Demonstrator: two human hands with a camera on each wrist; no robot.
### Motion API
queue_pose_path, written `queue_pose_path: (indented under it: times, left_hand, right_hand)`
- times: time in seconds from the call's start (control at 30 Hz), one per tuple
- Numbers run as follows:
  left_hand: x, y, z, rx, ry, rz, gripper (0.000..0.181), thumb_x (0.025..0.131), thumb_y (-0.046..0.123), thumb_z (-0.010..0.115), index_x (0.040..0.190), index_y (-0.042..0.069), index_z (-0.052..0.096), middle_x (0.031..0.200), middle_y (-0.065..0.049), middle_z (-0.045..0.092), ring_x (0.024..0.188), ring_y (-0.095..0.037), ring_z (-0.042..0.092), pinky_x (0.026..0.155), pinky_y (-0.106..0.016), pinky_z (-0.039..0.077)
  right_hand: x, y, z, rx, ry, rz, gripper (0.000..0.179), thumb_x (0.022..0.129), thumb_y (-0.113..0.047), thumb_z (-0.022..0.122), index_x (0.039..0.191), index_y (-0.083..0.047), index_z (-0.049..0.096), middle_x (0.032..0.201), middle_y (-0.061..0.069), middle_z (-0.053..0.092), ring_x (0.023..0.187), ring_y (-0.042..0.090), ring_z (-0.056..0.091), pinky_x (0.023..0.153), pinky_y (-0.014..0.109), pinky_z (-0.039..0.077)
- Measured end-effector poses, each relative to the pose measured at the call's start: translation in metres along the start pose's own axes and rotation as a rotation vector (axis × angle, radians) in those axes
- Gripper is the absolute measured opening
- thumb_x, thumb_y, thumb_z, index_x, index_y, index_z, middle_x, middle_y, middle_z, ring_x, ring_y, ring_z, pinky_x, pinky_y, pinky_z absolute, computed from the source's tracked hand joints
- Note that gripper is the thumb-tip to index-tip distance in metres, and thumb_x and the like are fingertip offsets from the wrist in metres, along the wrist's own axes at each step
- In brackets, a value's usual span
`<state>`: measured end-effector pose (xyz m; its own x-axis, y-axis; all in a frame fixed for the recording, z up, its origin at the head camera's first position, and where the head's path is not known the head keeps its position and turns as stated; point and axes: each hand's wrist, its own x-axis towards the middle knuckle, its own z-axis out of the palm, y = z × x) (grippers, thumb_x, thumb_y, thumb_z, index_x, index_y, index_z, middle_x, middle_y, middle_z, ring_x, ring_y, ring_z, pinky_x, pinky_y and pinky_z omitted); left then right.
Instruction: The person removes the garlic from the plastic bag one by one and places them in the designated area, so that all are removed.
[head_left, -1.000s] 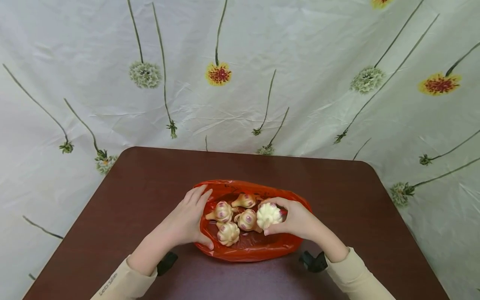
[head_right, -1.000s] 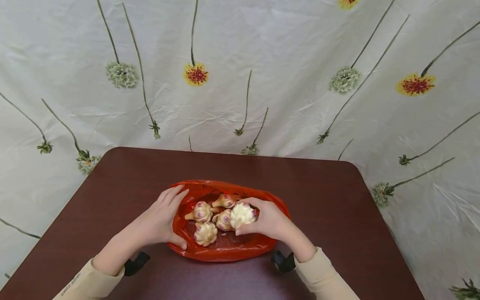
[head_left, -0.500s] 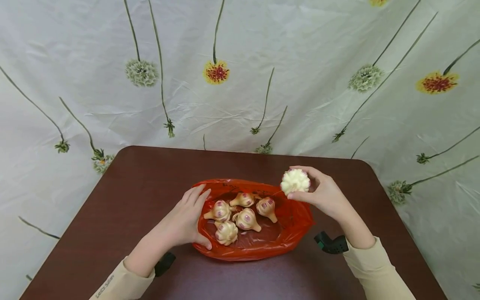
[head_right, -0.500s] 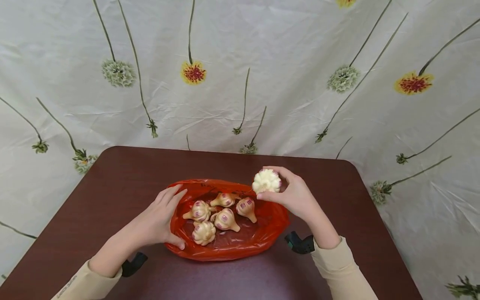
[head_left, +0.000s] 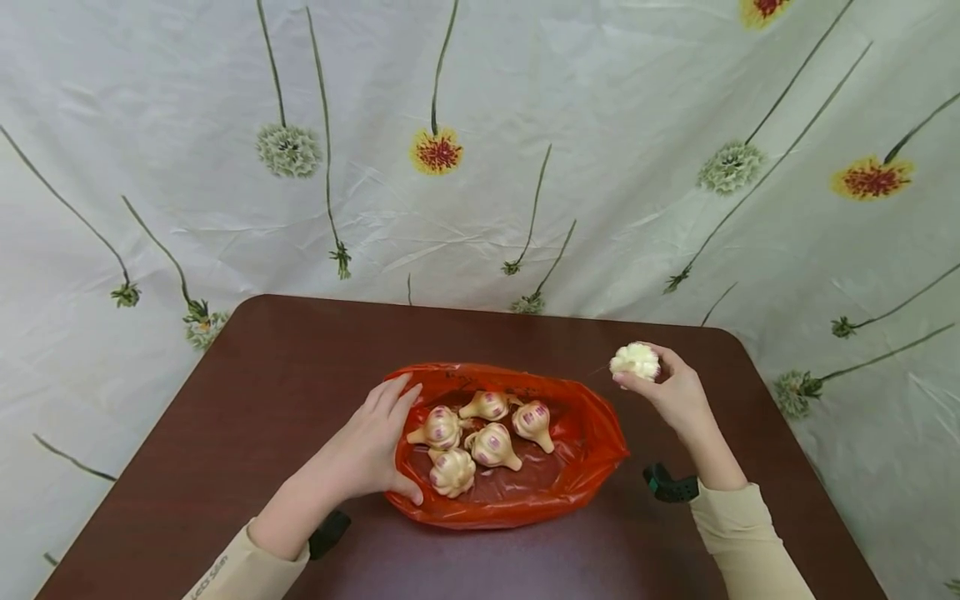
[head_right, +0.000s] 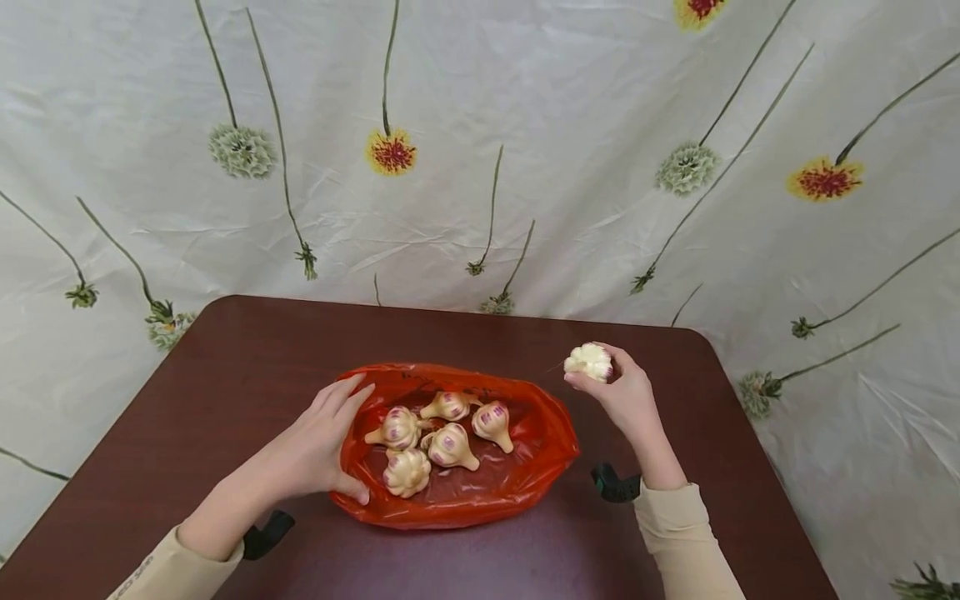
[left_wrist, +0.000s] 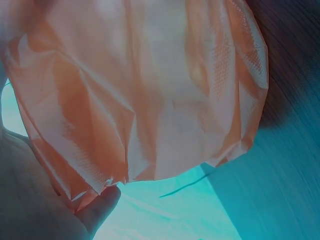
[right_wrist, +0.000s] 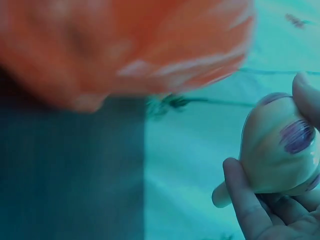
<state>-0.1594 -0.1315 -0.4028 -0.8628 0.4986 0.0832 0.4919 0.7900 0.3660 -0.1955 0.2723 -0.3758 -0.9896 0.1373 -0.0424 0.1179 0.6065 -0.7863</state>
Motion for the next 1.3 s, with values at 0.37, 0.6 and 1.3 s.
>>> queue_pose_path:
  times: [0.37,0.6,1.3]
  left_hand:
    - [-0.001,0.001,0.0,-0.007,-0.005,0.006,0.126,0.05,0.046,0.096,0.145,-0.01,0.036,0.153,-0.031,0.029,0.139,-0.048,0.029,0.109,-0.062,0.035]
    - [-0.001,0.001,0.002,0.0,-0.007,0.014,0.126,0.05,0.046,0.096,0.145,-0.01,0.036,0.153,-0.031,0.028,0.139,-0.048,0.029,0.109,-0.062,0.036]
    - [0.0,0.0,0.0,0.001,0.009,0.025,0.127,0.049,0.047,0.096,0.145,-0.009,0.036,0.154,-0.03,0.027,0.14,-0.047,0.028,0.109,-0.062,0.035]
  right_hand:
    - [0.004,0.043,0.028,-0.077,-0.018,0.079,0.076,0.088,-0.036,0.071,0.145,0.004,0.039,0.139,0.029,0.05,0.118,0.039,0.054,0.098,0.05,0.05]
    - [0.003,0.062,0.046,-0.207,-0.023,0.057,0.063,0.087,-0.022,0.069,0.138,0.008,0.045,0.135,0.035,0.051,0.116,0.046,0.054,0.099,0.058,0.046]
    - [0.0,0.062,0.049,-0.229,-0.075,0.063,0.066,0.087,-0.015,0.066,0.142,0.009,0.039,0.14,0.034,0.048,0.122,0.047,0.052,0.103,0.058,0.043]
